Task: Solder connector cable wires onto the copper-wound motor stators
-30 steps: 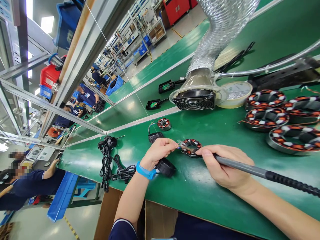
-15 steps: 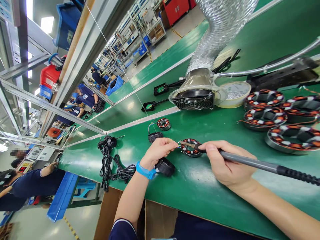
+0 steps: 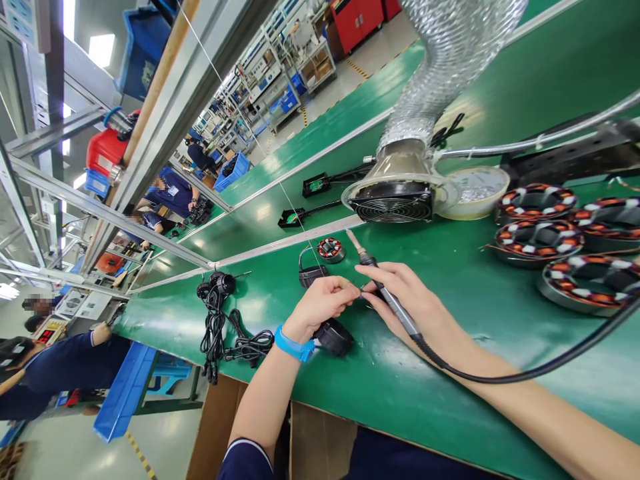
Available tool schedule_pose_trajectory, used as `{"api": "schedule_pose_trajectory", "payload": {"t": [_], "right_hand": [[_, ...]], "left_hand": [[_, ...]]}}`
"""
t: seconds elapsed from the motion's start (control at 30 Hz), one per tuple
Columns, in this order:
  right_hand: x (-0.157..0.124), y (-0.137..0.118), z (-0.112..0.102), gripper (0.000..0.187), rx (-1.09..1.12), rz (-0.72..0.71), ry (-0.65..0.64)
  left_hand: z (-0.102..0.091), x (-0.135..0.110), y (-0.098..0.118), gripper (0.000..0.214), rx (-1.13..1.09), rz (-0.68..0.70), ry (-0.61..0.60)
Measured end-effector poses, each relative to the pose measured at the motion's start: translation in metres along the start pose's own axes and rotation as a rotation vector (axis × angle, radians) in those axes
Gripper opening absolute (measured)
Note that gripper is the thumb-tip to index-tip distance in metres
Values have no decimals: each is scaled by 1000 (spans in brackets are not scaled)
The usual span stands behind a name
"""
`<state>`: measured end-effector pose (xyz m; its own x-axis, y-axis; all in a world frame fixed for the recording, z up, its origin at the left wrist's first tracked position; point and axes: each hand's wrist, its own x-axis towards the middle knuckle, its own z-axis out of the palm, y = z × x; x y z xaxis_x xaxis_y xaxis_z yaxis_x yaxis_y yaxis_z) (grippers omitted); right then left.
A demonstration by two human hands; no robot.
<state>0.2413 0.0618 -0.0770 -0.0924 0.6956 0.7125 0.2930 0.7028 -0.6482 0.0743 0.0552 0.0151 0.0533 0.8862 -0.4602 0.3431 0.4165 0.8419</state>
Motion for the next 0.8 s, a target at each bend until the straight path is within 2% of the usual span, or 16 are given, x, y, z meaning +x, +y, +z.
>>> {"api": "schedule_pose_trajectory", "payload": {"t": [0.27,0.53,0.8], "right_hand": [[3,2,8,35,-3,-83,-7],[2,3,8,38,-9,-64,-34],[-9,-4,4,33,-20,11,-15]], "left_hand": [[-2,0,-6,46,52,46,10],[-10,-5,0,44,102,57,-144],[-15,6,-10,49,70,58,-227]]}}
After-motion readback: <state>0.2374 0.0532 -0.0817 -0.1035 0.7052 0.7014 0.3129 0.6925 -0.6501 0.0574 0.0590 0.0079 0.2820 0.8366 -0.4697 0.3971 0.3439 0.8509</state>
